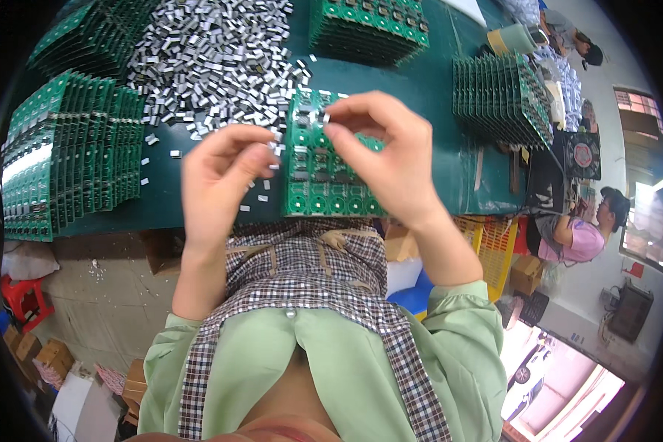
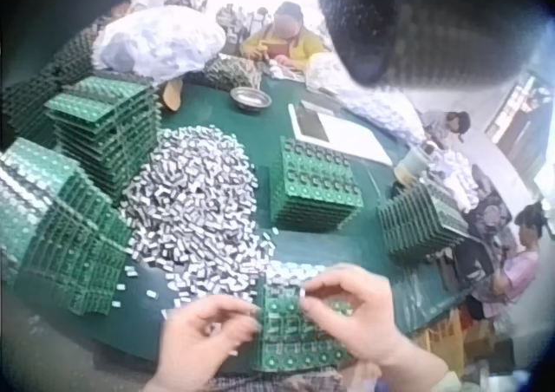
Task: The person installs electronic components into circuit boards by hand and stacks the assembled circuit boards on the table.
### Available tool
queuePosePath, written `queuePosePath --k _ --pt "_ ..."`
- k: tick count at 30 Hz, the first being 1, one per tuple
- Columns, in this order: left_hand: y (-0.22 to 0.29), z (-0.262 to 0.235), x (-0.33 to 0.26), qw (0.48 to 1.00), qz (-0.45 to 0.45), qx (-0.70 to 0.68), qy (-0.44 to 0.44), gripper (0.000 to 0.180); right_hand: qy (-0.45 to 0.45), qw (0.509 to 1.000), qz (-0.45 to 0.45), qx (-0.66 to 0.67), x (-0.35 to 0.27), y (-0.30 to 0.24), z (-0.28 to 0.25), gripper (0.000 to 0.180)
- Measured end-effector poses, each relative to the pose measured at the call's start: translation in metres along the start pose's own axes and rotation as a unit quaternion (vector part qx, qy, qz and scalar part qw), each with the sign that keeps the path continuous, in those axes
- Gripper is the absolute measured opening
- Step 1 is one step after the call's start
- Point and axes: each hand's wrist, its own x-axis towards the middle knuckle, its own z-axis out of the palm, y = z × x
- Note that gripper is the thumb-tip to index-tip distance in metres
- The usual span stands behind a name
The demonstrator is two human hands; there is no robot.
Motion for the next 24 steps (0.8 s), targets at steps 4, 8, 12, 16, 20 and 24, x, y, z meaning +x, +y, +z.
queuePosePath --k 4,8,12,16,20,24 --pt "-0.007 -0.030 -0.005 0.871 0.133 0.456 0.130 0.019 -0.035 0.962 -0.160 -0.221 0.009 0.013 -0.015 0.018" --pt "-0.014 -0.040 -0.005 0.751 0.177 0.621 0.138 0.031 -0.021 0.919 -0.233 -0.317 0.007 0.019 -0.010 0.020" --pt "-0.018 -0.044 -0.010 0.747 0.169 0.631 0.124 0.030 -0.029 0.900 -0.250 -0.356 0.007 0.025 -0.008 0.024" --pt "-0.019 -0.046 -0.007 0.776 0.169 0.598 0.106 0.023 -0.032 0.893 -0.262 -0.364 0.007 0.027 -0.009 0.026" --pt "-0.020 -0.047 -0.005 0.791 0.178 0.577 0.101 0.019 -0.037 0.888 -0.266 -0.373 0.008 0.027 -0.009 0.027" --pt "-0.022 -0.047 -0.005 0.790 0.189 0.573 0.108 0.018 -0.046 0.888 -0.263 -0.374 0.008 0.026 -0.009 0.027"
